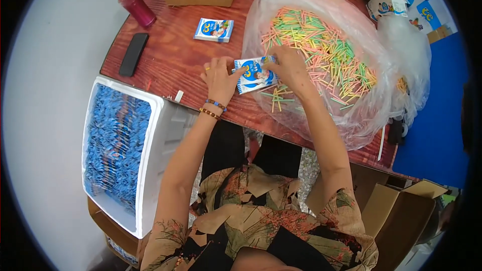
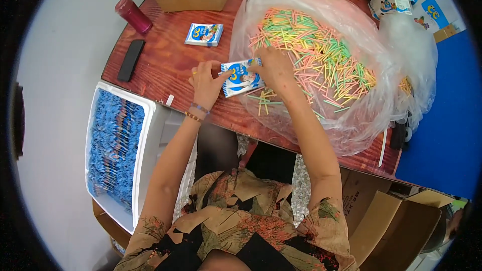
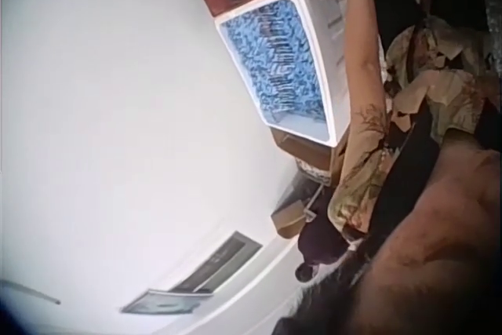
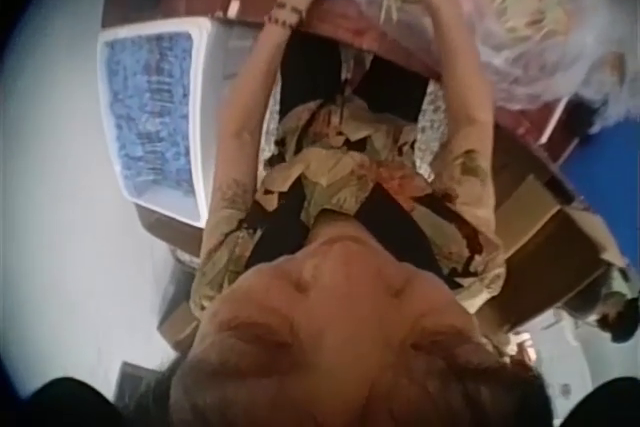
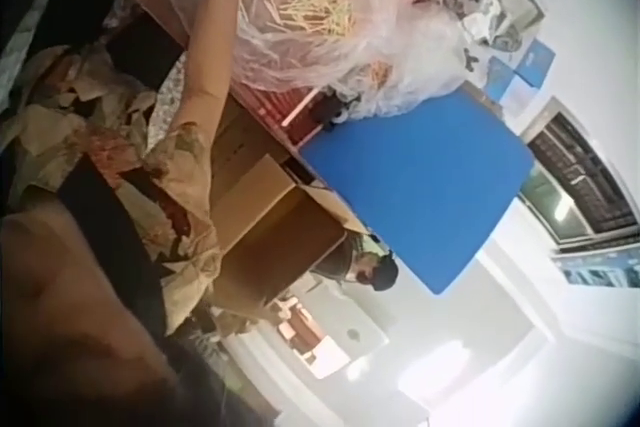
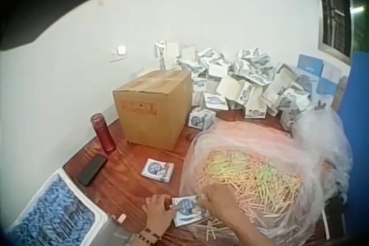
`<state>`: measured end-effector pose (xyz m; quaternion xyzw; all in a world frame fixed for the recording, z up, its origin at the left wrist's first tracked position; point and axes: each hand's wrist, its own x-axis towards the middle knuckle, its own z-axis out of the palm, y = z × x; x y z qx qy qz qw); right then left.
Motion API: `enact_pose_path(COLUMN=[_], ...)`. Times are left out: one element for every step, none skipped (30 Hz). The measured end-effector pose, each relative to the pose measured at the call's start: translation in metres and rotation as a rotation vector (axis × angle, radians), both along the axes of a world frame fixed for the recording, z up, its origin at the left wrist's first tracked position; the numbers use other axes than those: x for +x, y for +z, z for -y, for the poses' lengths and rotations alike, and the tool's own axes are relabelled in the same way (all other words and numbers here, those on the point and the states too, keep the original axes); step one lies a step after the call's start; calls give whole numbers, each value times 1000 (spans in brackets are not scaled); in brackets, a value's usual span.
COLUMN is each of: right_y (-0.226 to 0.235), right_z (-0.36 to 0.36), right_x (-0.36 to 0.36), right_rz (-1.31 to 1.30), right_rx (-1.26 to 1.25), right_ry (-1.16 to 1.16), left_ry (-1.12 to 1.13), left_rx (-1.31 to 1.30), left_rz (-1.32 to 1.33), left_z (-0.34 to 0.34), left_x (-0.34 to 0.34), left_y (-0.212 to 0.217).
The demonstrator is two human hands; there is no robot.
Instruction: Packing colorful plastic straws into blue packets and organizing them in a bin.
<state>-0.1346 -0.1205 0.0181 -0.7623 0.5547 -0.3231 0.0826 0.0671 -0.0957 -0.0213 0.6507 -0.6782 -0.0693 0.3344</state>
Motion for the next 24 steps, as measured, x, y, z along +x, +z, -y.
enact_pose_path(right_y=[-4, -4, -5, -4, -2, -2, -3, -5, -6, -6, -5, -5, -4, 1, 6, 12, 19, 22, 22, 21, 20, 18, 15, 14], right_z=[5, 8, 8, 7, 7, 7, 7, 8, 8, 10, 14, 16, 15, 12, 8, 5, 0, -6, -12, -19, -27, -33, -40, -47], right_x=[-3, -1, 1, 0, 0, 0, 0, -1, -2, -2, -3, -3, -6, -7, -7, -7, -7, -7, -5, -2, 1, 1, 3, 4], right_rz=[43, 89, 160, 164, 176, 188, 190, 112, 33, 33, 33, 32, 30, 206, 376, 376, 460, 543, 543, 773, 1004, 1004, 979, 954], right_rx=[145, 292, 289, 289, 270, 251, 253, 48, -156, -155, -327, -499, -498, -205, 93, 95, 229, 363, 366, 477, 588, 590, 569, 549], right_ry=[52, 111, 94, 94, 105, 117, 118, 143, 167, 164, 176, 186, 183, 257, 325, 325, 301, 275, 272, 279, 283, 280, 259, 238], left_ry=[-18, -19, -26, -32, -53, -53, -88, -127, -130, -134, -138, -142, -138, -128, -126, -261, -394, -394, -400, -406, -407, -389, -370, -368], left_rx=[21, 20, 44, 68, 92, 93, -6, -105, -104, -140, -177, -177, -208, -239, -238, 11, 276, 279, 269, 260, 264, 310, 359, 366], left_rz=[-66, -62, -128, -193, -265, -263, -199, -137, -137, -104, -69, -70, -205, -338, -337, -749, -1154, -1156, -1176, -1196, -1198, -1291, -1383, -1384], left_z=[3, 7, 11, 14, 15, 16, 16, 16, 15, 13, 13, 14, 14, 13, 12, 12, 11, 9, 5, 0, -5, -10, -16, -21], left_x=[-4, -2, 1, 5, 6, 9, 12, 11, 9, 8, 7, 4, -2, -3, -1, 1, 2, 2, 1, 0, -1, -3, -6, -7], left_y=[-1, -3, -5, -8, -6, -8, -11, -9, -7, -5, 2, 9, 16, 23, 28, 32, 34, 35, 36, 35, 34, 32, 30, 30])
